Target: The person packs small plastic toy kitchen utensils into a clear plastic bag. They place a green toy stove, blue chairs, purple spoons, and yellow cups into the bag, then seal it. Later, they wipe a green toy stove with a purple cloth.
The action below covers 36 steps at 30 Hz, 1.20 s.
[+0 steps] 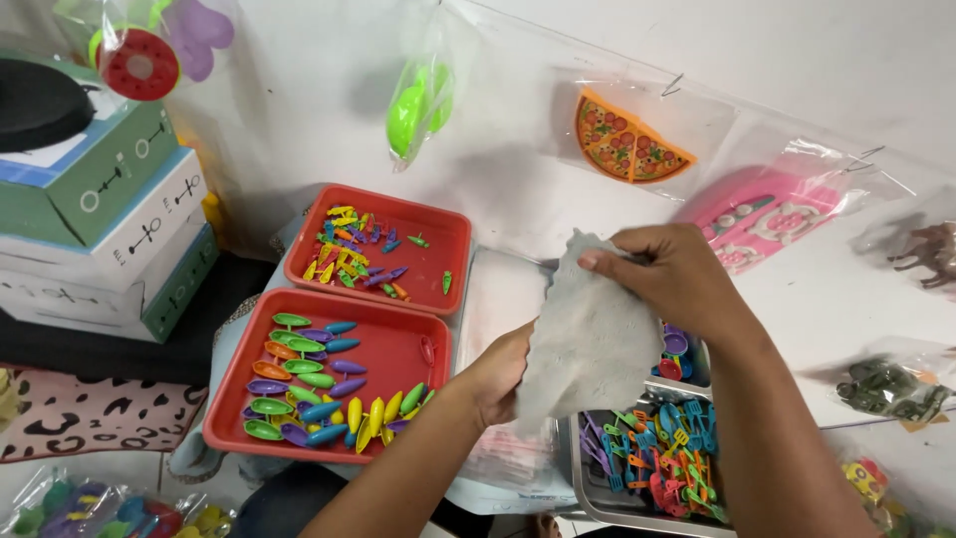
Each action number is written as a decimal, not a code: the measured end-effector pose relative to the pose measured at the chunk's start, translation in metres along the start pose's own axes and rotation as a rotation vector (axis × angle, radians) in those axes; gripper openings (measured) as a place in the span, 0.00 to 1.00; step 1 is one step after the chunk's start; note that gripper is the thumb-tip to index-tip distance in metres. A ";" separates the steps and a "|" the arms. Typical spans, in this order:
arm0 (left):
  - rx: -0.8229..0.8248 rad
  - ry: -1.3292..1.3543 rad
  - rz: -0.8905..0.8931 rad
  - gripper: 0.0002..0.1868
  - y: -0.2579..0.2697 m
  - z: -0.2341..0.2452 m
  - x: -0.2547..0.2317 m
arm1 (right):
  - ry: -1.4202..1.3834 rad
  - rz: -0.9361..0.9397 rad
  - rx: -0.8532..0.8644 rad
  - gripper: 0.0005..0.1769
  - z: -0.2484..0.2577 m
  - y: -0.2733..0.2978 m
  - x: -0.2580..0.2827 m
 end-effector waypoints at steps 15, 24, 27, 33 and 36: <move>0.096 0.340 -0.070 0.29 0.029 -0.040 -0.038 | 0.054 0.313 0.193 0.32 -0.037 0.074 0.029; -0.268 0.067 -0.114 0.28 0.053 -0.034 -0.066 | -0.666 -0.175 -0.112 0.34 -0.044 0.070 -0.122; -0.195 -0.063 -0.304 0.26 0.053 -0.030 -0.088 | -0.801 -0.106 -0.124 0.11 -0.037 0.068 -0.148; -0.138 -0.192 -0.368 0.26 0.058 -0.040 -0.106 | -0.902 -0.076 0.028 0.11 -0.025 0.069 -0.151; -0.202 -0.417 -0.394 0.25 0.056 -0.040 -0.102 | -0.768 -0.188 0.070 0.08 -0.033 0.078 -0.150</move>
Point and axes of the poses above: each hand's wrist, its own y-axis away from the middle knuckle, its own z-axis out of the back of the hand, x = y × z, the point moved 8 cm from there along -y, towards the middle knuckle, and after that the axes turned 12 degrees about -y, right-handed, at the moved point
